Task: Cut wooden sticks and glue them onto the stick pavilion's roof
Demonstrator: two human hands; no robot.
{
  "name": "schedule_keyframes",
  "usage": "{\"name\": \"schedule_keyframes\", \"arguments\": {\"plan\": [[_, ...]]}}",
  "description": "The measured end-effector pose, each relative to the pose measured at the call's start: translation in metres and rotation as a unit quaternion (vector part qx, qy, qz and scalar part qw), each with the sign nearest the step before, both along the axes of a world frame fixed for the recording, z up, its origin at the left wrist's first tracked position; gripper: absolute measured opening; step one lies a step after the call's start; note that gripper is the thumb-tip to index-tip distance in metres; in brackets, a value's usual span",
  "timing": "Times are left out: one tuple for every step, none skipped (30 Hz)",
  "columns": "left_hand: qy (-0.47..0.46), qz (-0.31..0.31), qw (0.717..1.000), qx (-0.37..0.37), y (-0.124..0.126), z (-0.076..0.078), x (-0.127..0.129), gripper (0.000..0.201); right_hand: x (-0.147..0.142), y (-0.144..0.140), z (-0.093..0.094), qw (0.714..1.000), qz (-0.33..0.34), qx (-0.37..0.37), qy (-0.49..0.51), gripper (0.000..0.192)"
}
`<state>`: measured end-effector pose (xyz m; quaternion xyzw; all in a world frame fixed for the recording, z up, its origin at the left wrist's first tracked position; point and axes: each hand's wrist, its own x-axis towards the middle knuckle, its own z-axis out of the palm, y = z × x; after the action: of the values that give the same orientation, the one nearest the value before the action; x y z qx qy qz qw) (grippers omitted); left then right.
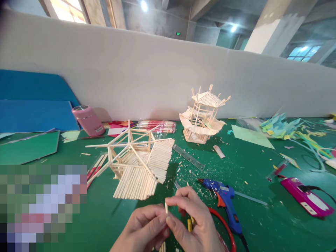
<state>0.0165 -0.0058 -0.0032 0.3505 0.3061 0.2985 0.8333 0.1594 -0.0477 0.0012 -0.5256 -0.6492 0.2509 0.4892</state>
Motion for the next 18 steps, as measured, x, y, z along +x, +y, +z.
{"name": "schedule_keyframes", "arguments": {"plan": [[0.005, -0.003, 1.0, 0.008, 0.0, 0.0, -0.001, 0.034, 0.0, 0.0, 0.0, 1.0, 0.001, 0.009, -0.005, 0.023], [0.01, -0.005, 1.0, 0.016, 0.0, 0.0, -0.001, 0.035, 0.001, 0.001, 0.0, 1.0, 0.002, 0.022, -0.012, 0.025], [0.014, -0.005, 1.0, 0.023, 0.001, 0.0, -0.001, 0.036, 0.0, 0.001, 0.0, 0.999, 0.004, 0.036, -0.024, 0.028], [0.017, -0.004, 0.999, 0.028, 0.001, -0.001, -0.001, 0.038, 0.0, 0.002, -0.001, 0.998, 0.004, 0.052, -0.038, 0.031], [0.019, -0.003, 0.999, 0.033, 0.001, -0.001, -0.001, 0.039, 0.0, 0.002, -0.001, 0.996, 0.002, 0.068, -0.055, 0.034], [0.02, -0.001, 0.999, 0.037, 0.001, -0.001, -0.001, 0.039, -0.001, 0.002, -0.001, 0.994, -0.004, 0.082, -0.074, 0.036], [0.021, 0.003, 0.999, 0.041, 0.001, 0.0, -0.001, 0.04, -0.002, 0.002, -0.002, 0.991, -0.014, 0.095, -0.093, 0.038], [0.022, 0.008, 0.999, 0.045, 0.001, 0.001, 0.0, 0.04, -0.003, 0.002, -0.002, 0.988, -0.029, 0.107, -0.11, 0.038], [0.025, 0.013, 0.998, 0.049, 0.001, 0.002, 0.0, 0.039, -0.004, 0.001, -0.002, 0.984, -0.045, 0.118, -0.126, 0.038], [0.028, 0.018, 0.998, 0.052, 0.001, 0.004, 0.001, 0.039, -0.006, 0.001, -0.003, 0.98, -0.063, 0.126, -0.138, 0.037], [0.032, 0.024, 0.998, 0.053, 0.001, 0.005, 0.001, 0.038, -0.007, 0.0, -0.003, 0.977, -0.078, 0.132, -0.151, 0.034], [0.036, 0.028, 0.997, 0.054, 0.002, 0.007, 0.001, 0.038, -0.009, 0.0, -0.003, 0.973, -0.091, 0.138, -0.161, 0.032], [0.04, 0.03, 0.997, 0.054, 0.002, 0.008, 0.002, 0.038, -0.01, -0.001, -0.003, 0.97, -0.1, 0.143, -0.17, 0.029], [0.044, 0.033, 0.997, 0.054, 0.002, 0.009, 0.002, 0.037, -0.011, -0.001, -0.004, 0.967, -0.109, 0.148, -0.178, 0.027], [0.047, 0.036, 0.997, 0.053, 0.002, 0.009, 0.002, 0.037, -0.013, 0.0, -0.004, 0.964, -0.116, 0.155, -0.184, 0.026], [0.047, 0.037, 0.997, 0.049, 0.002, 0.009, 0.003, 0.036, -0.014, 0.0, -0.004, 0.961, -0.125, 0.162, -0.187, 0.025], [0.044, 0.037, 0.997, 0.046, 0.002, 0.009, 0.003, 0.036, -0.015, 0.001, -0.004, 0.959, -0.133, 0.166, -0.187, 0.024], [0.039, 0.037, 0.998, 0.045, 0.002, 0.009, 0.003, 0.036, -0.016, 0.002, -0.003, 0.957, -0.141, 0.17, -0.186, 0.023]]}}
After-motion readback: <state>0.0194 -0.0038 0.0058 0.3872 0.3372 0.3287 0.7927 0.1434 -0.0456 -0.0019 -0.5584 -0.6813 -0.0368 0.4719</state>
